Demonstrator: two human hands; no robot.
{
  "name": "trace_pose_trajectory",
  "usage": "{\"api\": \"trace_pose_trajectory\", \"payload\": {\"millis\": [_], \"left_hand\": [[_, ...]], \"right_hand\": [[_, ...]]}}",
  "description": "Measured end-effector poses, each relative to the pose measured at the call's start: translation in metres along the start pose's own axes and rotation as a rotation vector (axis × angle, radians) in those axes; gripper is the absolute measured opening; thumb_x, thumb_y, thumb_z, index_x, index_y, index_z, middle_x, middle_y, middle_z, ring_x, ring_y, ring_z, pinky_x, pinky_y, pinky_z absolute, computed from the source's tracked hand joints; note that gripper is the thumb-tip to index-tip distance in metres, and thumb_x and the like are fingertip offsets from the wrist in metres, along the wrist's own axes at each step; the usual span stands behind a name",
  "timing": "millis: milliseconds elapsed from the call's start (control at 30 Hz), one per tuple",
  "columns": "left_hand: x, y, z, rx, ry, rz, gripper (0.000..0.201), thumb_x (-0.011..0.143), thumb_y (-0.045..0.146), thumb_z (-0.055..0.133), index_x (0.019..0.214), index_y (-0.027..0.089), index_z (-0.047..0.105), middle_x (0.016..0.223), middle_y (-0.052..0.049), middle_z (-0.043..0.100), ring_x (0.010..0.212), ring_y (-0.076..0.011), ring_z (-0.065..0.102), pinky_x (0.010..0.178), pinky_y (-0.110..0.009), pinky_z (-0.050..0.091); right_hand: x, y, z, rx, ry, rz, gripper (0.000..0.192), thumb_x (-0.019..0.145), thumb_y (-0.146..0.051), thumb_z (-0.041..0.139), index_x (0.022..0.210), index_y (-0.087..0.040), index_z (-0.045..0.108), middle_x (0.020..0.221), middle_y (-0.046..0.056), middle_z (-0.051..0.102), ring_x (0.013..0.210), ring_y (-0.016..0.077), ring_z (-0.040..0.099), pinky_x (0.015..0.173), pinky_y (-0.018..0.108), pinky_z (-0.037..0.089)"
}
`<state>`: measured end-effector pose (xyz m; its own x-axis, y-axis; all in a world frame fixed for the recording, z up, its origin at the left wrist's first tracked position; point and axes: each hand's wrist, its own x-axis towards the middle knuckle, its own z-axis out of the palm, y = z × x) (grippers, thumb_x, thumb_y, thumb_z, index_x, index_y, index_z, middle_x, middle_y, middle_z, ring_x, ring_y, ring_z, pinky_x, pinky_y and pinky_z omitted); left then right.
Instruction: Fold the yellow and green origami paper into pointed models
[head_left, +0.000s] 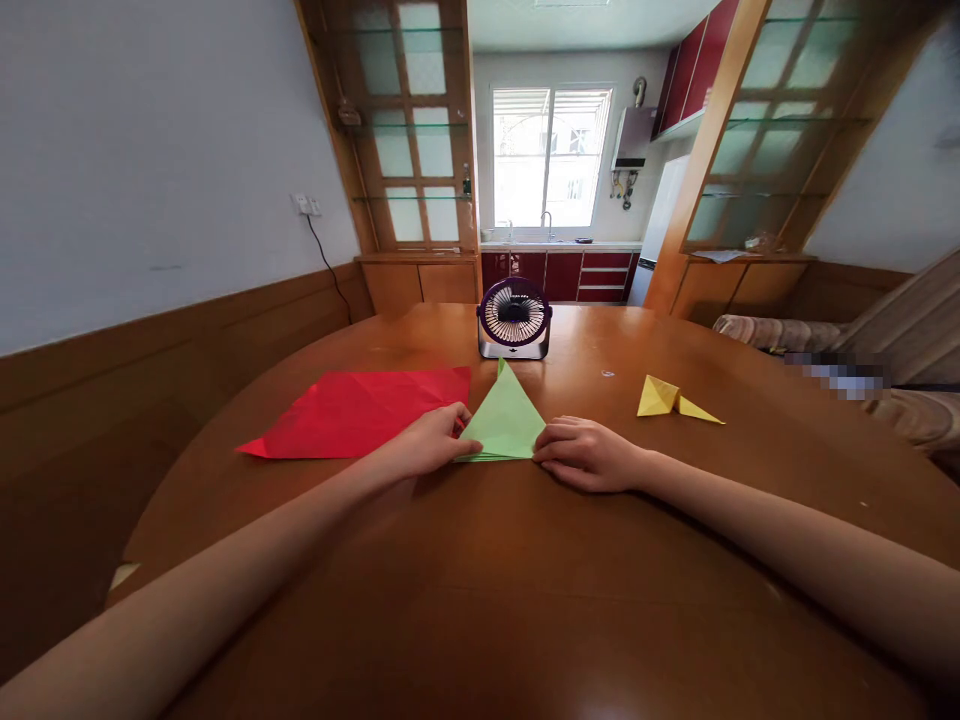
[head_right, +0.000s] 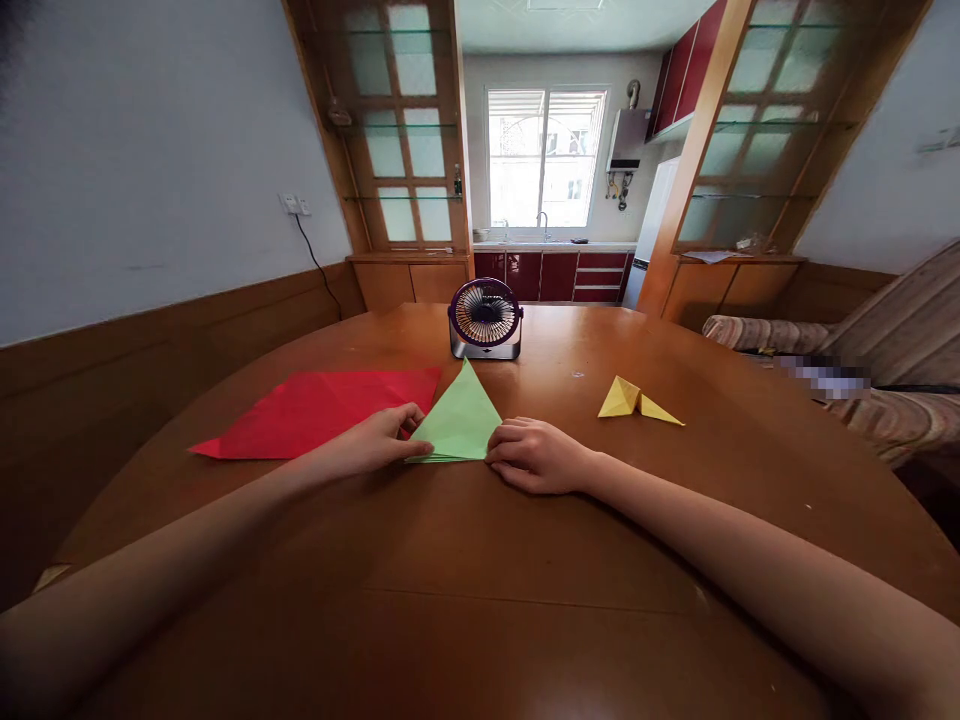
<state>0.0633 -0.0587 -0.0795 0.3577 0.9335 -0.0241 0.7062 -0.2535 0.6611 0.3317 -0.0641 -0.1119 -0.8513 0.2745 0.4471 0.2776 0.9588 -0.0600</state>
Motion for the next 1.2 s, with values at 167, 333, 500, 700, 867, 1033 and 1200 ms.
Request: {"api": "trace_pose_trajectory", "payload": {"millis": [167,333,500,700,867,1033,1200], "left_hand": [[0.001,-0.005,0.004,0.024,0.023,0.007,0.035,0.061,0.037,0.066,0.088,0.018,0.052,0.083,-0.002,0.060,0.078,-0.0204,0.057,0.061,-0.027,0.039],[0.009,-0.015,0.009,-0.147,0.000,-0.057,0.041,0.056,0.028,0.068,0.091,0.018,0.050,0.075,0.002,0.055,0.065,-0.0150,0.053,0.054,-0.024,0.038],[0.012,-0.016,0.013,-0.233,-0.017,-0.100,0.037,0.053,0.023,0.066,0.087,0.017,0.054,0.068,0.003,0.055,0.060,-0.0140,0.052,0.051,-0.023,0.035],[0.008,-0.011,0.012,-0.317,-0.095,-0.084,0.024,0.054,0.027,0.064,0.074,0.016,0.059,0.066,0.001,0.059,0.061,-0.0153,0.054,0.054,-0.024,0.035],[0.002,-0.003,0.007,-0.363,-0.110,-0.076,0.020,0.056,0.030,0.063,0.070,0.015,0.061,0.066,0.001,0.060,0.062,-0.0160,0.056,0.055,-0.024,0.036],[-0.002,0.003,0.007,-0.449,-0.102,-0.058,0.017,0.060,0.028,0.064,0.070,0.015,0.061,0.064,0.002,0.059,0.061,-0.0147,0.056,0.056,-0.024,0.040],[-0.004,0.009,0.010,-0.568,-0.074,-0.034,0.013,0.067,0.024,0.062,0.076,0.015,0.059,0.068,0.000,0.060,0.063,-0.0131,0.057,0.055,-0.023,0.046]], "right_hand": [[0.000,0.001,0.000,0.005,0.007,-0.004,0.022,0.092,-0.019,0.046,0.099,-0.015,0.067,0.095,0.011,0.066,0.083,0.0187,0.058,0.078,0.034,0.049],[-0.001,0.001,0.001,0.009,-0.001,0.006,0.022,0.093,-0.019,0.046,0.099,-0.015,0.067,0.096,0.010,0.066,0.084,0.0186,0.058,0.079,0.035,0.049],[0.000,0.001,0.000,0.014,0.004,0.011,0.022,0.092,-0.020,0.047,0.098,-0.015,0.067,0.095,0.010,0.066,0.084,0.0189,0.058,0.079,0.035,0.049],[0.000,0.000,0.000,0.021,0.001,0.016,0.022,0.093,-0.020,0.046,0.099,-0.016,0.067,0.095,0.010,0.066,0.085,0.0190,0.058,0.079,0.035,0.049],[0.000,0.000,0.000,0.018,-0.005,0.012,0.022,0.093,-0.020,0.046,0.099,-0.016,0.066,0.095,0.010,0.065,0.085,0.0188,0.058,0.079,0.035,0.049],[-0.001,0.001,0.001,0.011,-0.005,0.014,0.021,0.092,-0.019,0.047,0.100,-0.015,0.066,0.095,0.010,0.065,0.085,0.0189,0.058,0.079,0.035,0.049],[0.000,0.001,0.001,0.010,0.003,0.002,0.022,0.093,-0.019,0.046,0.101,-0.015,0.066,0.095,0.010,0.065,0.084,0.0186,0.058,0.079,0.034,0.050]]}}
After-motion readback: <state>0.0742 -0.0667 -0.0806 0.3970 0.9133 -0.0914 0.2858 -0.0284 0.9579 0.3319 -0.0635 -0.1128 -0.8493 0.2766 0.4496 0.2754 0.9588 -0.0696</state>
